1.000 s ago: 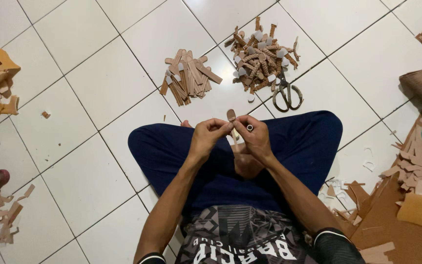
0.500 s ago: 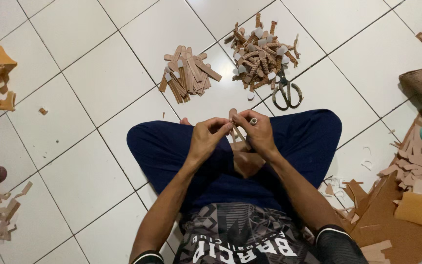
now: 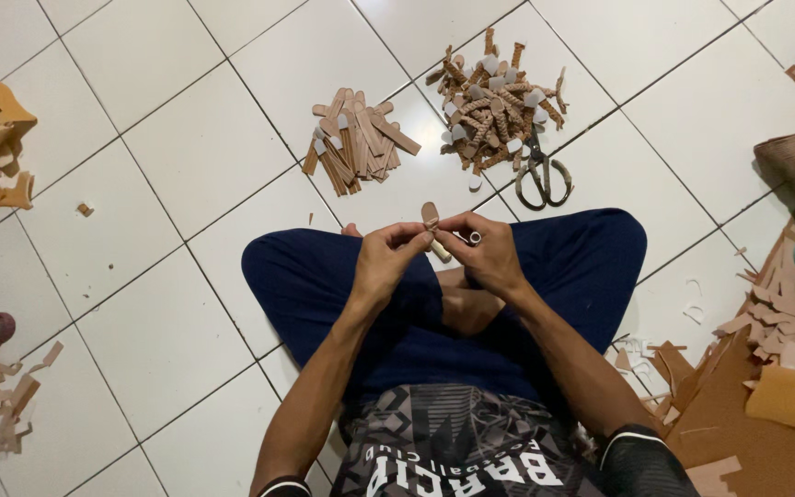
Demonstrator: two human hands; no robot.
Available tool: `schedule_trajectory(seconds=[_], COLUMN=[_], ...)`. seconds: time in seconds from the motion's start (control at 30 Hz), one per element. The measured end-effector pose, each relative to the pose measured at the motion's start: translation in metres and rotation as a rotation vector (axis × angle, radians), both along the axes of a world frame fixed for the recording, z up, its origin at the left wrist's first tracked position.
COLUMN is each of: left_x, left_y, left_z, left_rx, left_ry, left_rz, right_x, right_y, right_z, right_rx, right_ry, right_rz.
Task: The person sits on a tiled floor and repeatedly wraps a twisted rope around wooden sticks, securing each with a small white cap. They handle the sticks and rope by hand, placing finished units into a growing pile nearby.
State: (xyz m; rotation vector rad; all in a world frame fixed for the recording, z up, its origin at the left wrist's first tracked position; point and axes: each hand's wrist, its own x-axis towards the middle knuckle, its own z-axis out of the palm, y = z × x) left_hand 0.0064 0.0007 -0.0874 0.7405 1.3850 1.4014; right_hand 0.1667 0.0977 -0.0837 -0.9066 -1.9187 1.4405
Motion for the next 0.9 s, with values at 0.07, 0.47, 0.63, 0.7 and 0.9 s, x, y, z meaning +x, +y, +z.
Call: schedule_trajectory(seconds=[0.07, 0.47, 0.63, 0.7, 0.9], left_x=[0.002, -0.001, 0.000, -0.001, 0.009], left_y=[0.003, -0.005, -0.006, -0.007, -0.008], left_z=[0.004, 0.033, 0.036, 0.036, 0.032], left_rx=[0.014, 0.020, -0.012, -0.010, 0.106], left_ry=[0.073, 0.579, 0.565, 0.571, 0.760], left_rz=[0.044, -0.038, -0.025, -0.021, 0.044], right_x=[-0.001, 0.008, 0.002, 0.002, 0.005], right_y=[-0.002, 0.017, 0.019, 0.020, 0.020], right_z=[-0.001, 0.014, 0.021, 0.021, 0.007], right_rx=[-0.022, 0.301, 0.212, 0.181, 0.116], right_ry=[0.045, -0.147, -0.174, -0.174, -0.145], right_rz=[-0.015, 0.157, 0.215, 0.220, 0.244])
